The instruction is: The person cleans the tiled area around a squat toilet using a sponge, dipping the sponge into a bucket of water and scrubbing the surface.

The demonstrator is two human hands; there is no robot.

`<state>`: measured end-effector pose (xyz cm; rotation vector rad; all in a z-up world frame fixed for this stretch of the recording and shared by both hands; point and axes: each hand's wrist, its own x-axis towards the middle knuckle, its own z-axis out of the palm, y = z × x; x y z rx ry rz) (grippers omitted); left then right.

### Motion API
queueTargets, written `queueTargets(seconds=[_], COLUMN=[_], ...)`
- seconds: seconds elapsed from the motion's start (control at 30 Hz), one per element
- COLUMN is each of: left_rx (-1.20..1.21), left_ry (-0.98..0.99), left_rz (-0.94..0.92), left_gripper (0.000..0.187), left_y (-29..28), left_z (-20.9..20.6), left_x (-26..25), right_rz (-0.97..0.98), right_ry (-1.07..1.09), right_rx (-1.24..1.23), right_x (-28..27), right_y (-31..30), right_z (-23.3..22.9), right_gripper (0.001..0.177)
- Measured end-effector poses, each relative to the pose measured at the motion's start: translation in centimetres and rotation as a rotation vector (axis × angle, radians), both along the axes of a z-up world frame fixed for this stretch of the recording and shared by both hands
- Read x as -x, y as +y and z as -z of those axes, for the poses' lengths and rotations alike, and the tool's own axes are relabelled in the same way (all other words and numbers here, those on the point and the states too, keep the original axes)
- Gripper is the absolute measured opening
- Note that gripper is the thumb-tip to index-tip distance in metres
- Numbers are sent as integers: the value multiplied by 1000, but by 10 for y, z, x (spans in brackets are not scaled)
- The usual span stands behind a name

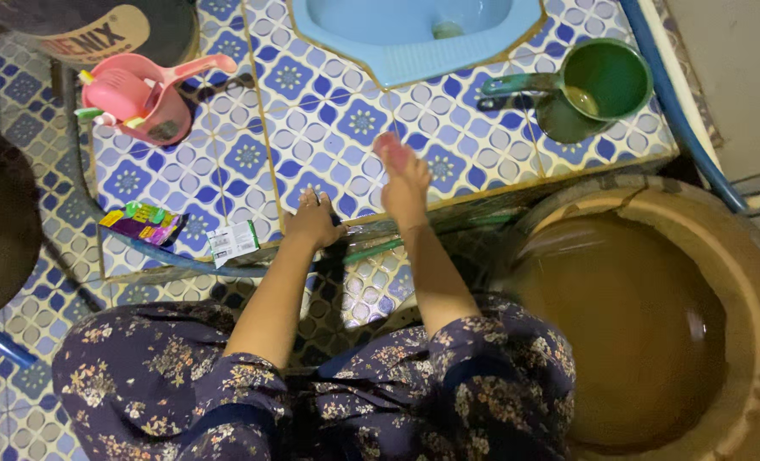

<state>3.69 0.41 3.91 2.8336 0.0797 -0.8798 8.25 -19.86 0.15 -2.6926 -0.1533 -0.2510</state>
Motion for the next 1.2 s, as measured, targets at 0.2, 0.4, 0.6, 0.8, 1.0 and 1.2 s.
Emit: queueTargets(seconds=[0.2,0.4,0.6,0.8,1.0,1.2], left_rx=[93,387,313,342,417,340], left_ry=[-260,-678,-835,-871,-986,-1079], left_rz=[30,-249,-237,-6,72,-101], left_gripper=[89,69,78,57,37,43], left_y=[23,4,-66,-60,10,49], left_z=[52,58,22,40,38,33], left_x=[7,7,15,24,5,-55], right_rz=[-213,-236,51,245,234,307], right_ry=[89,136,-141,-252,-339,-331], right_rx=[32,-82,-70,-163,-124,-70], right_x=[20,16,19,15,6,-1], right_y=[57,40,-14,-22,-11,-4], right_z=[-24,-20,-6,-8,6,14], right_gripper=[70,54,54,58,59,54])
